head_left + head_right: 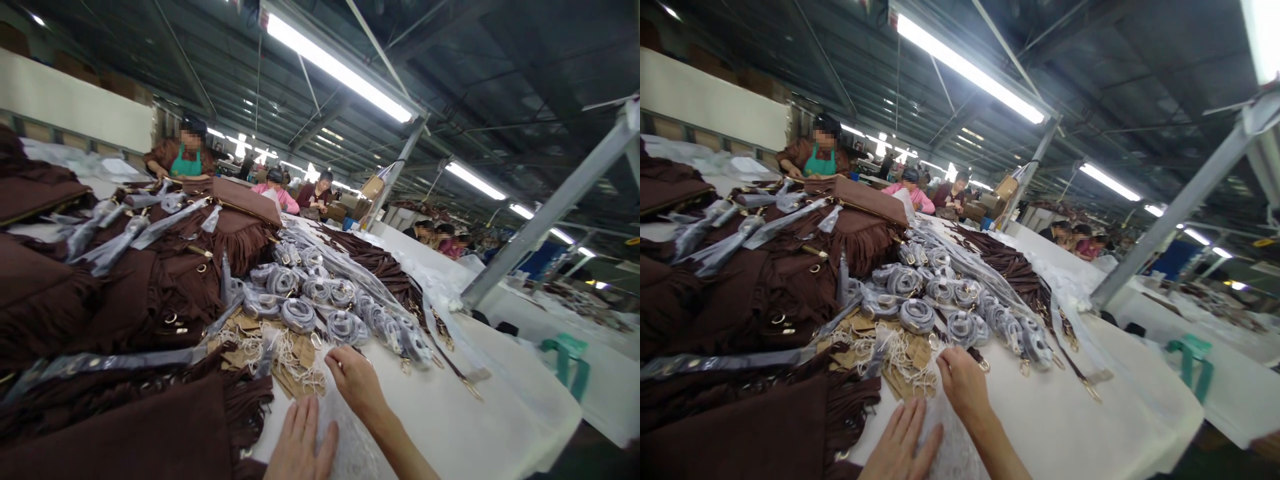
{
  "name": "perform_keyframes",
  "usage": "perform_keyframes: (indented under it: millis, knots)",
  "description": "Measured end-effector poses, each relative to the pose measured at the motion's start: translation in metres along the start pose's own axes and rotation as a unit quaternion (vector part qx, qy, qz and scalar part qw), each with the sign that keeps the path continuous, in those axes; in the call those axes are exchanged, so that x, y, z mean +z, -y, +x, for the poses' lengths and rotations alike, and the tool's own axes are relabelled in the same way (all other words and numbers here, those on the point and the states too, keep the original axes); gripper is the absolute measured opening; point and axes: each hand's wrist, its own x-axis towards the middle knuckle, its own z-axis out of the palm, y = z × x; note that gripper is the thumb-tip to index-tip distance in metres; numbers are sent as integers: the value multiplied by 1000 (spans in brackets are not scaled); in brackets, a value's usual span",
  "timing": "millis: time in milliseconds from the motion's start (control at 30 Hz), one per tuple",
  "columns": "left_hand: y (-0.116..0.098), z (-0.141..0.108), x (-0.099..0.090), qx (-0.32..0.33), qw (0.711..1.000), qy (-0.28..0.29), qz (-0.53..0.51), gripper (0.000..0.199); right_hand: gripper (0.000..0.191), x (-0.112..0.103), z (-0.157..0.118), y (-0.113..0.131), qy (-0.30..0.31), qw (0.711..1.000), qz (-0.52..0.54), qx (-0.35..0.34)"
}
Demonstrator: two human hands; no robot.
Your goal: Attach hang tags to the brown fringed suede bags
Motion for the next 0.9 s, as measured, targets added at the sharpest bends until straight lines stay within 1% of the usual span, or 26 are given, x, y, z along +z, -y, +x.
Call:
perform_keyframes:
  millis: [67,200,333,400,467,500,567,667,767,833,900]
  knots:
    - [2,-3,12,9,998,-48,31,49,26,0,9,4,10,1000,-26,5]
    - [4,-6,28,23,992,-105,59,45,25,-1,28,14,35,998,-50,-17]
    - [7,-5,36,31,981,-158,106,44,21,13,47,31,52,996,-66,-33]
    - [8,-5,38,40,975,-172,134,41,19,22,56,41,59,995,-74,-32]
    - [9,-4,38,45,973,-178,142,41,18,25,63,46,65,994,-77,-32]
    - [9,-4,37,45,974,-174,137,42,19,23,65,46,66,994,-76,-33]
    - [8,-5,31,42,981,-150,115,45,23,12,69,41,66,995,-71,-35]
    - [4,-5,17,29,995,-79,53,52,31,-14,64,23,64,995,-71,-27]
    - [-1,-4,-1,3,999,-1,-39,62,32,-34,46,5,87,993,-78,-14]
    - [-3,-2,-12,-16,995,42,-84,65,30,-36,30,0,103,991,-84,-6]
    - [-4,0,-22,-26,991,74,-110,68,24,-30,16,-2,107,990,-89,3]
